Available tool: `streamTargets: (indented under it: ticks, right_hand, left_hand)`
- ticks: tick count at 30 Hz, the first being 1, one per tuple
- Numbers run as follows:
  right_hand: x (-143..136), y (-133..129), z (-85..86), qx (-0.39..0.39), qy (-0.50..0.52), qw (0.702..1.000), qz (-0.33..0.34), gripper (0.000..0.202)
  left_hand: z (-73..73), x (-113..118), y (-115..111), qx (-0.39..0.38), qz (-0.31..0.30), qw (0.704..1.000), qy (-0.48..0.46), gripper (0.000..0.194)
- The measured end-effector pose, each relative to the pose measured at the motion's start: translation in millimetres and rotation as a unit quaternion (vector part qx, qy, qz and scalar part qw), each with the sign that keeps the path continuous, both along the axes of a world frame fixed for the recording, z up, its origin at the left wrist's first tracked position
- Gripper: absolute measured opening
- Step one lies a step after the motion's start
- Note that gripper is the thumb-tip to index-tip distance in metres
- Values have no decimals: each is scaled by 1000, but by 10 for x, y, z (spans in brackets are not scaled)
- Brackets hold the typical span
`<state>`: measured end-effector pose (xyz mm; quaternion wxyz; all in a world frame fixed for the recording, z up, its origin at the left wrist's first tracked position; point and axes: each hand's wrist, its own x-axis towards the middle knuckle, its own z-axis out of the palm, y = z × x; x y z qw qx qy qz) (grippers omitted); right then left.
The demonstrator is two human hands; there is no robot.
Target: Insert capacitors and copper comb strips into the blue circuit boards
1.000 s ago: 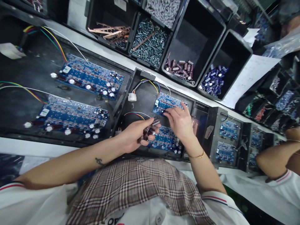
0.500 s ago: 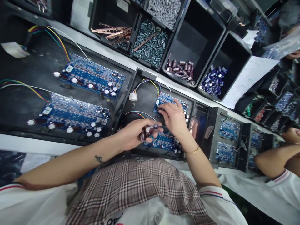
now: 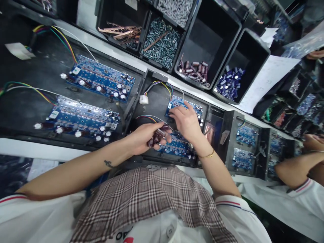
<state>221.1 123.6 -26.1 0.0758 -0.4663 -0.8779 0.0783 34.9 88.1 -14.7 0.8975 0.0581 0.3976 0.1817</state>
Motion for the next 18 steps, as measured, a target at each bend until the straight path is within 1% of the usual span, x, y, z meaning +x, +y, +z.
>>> streamTargets:
  ticks: [3,6,8,13,18]
  right_hand:
    - [4,24,-22,3,5,1000,-6,24]
    - [-3,25,-37,20,-10,1000,-14,25]
    - [-1,24,-36,18,-14,1000,-11,25]
    - [8,58,11,-9,-27,1000,12,24]
    - [-19,103,71,-14,-57,998,22,23]
  left_hand:
    - [-10,14,-18,14,-10,999,28,35]
    - [-17,18,-29,22,-11,999,35,35]
    - [-20,13,-29,19,-17,999,35,37]
    - [-26,0,-13,7,-25,999,27,47]
    - [-37,-7,7,-4,-32,999,36,52]
